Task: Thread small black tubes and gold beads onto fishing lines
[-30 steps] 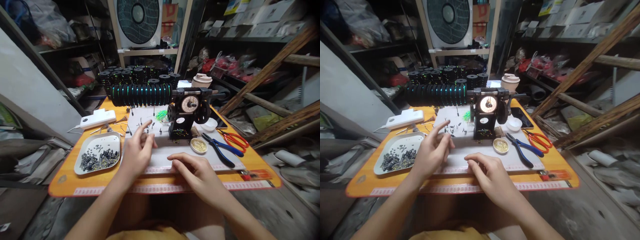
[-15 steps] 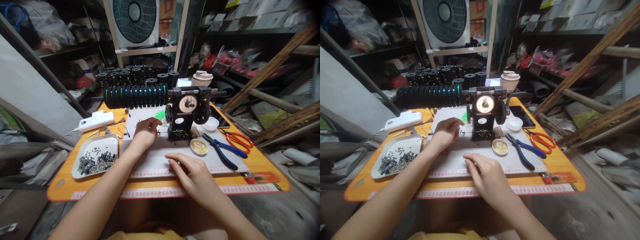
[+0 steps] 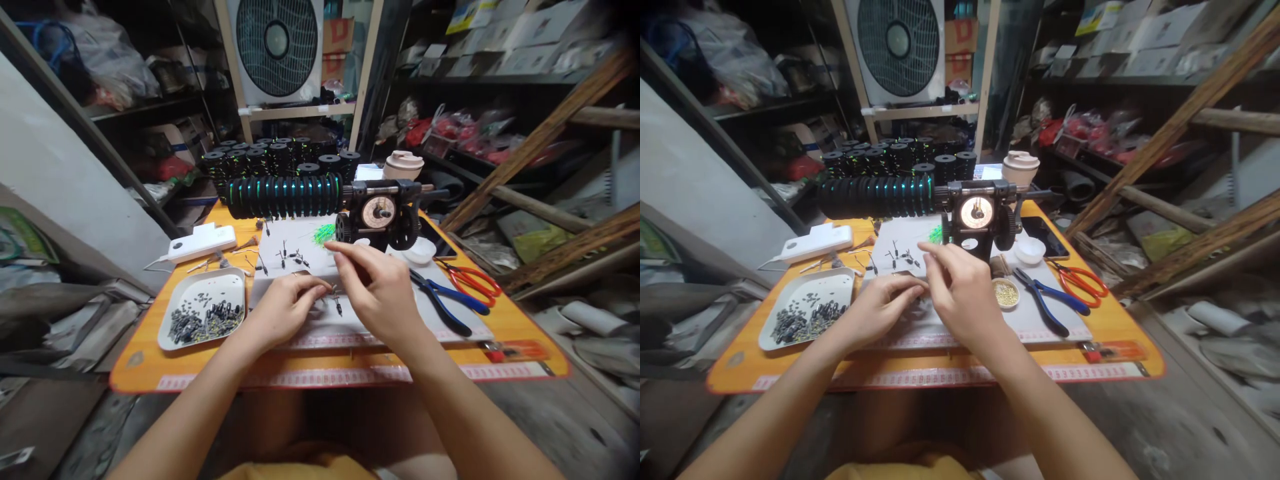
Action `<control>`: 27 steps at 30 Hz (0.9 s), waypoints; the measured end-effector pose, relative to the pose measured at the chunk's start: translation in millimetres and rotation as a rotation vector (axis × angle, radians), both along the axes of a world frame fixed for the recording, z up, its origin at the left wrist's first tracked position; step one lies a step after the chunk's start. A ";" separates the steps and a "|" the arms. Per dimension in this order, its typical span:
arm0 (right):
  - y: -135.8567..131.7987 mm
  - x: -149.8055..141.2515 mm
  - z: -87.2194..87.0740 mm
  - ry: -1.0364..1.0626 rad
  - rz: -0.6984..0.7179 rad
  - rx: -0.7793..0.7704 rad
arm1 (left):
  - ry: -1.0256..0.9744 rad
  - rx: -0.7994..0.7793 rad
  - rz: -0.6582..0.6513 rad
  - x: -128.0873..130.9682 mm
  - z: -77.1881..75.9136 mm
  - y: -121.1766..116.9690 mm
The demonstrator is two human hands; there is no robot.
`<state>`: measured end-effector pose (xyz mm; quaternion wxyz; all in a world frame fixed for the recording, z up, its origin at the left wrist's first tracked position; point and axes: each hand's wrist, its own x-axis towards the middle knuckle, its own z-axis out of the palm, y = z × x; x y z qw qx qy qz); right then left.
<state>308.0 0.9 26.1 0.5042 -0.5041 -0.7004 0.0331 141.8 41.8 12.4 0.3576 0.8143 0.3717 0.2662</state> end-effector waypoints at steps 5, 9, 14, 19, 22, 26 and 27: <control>20.4 -3.0 9.3 0.051 0.009 -0.089 | 0.023 0.044 -0.018 -5.6 1.0 -4.8; 24.5 -5.2 11.4 0.100 0.047 -0.142 | 0.035 0.112 0.017 -9.6 -3.5 -5.7; 13.7 -3.9 15.9 0.226 0.167 -0.263 | -0.039 0.245 0.269 -11.2 -16.7 -11.9; 1.6 -3.9 24.1 0.411 0.385 -0.439 | -0.226 0.191 0.274 0.6 -12.1 -38.0; -2.4 -3.2 24.8 0.489 0.427 -0.471 | -0.440 -0.229 0.111 6.0 -6.9 -64.2; -12.9 -4.0 11.9 0.518 0.423 -0.498 | -0.606 -0.688 0.108 -1.6 -10.5 -99.6; -18.0 -5.8 6.9 0.512 0.401 -0.491 | -0.633 -0.763 0.122 -5.7 -13.4 -106.4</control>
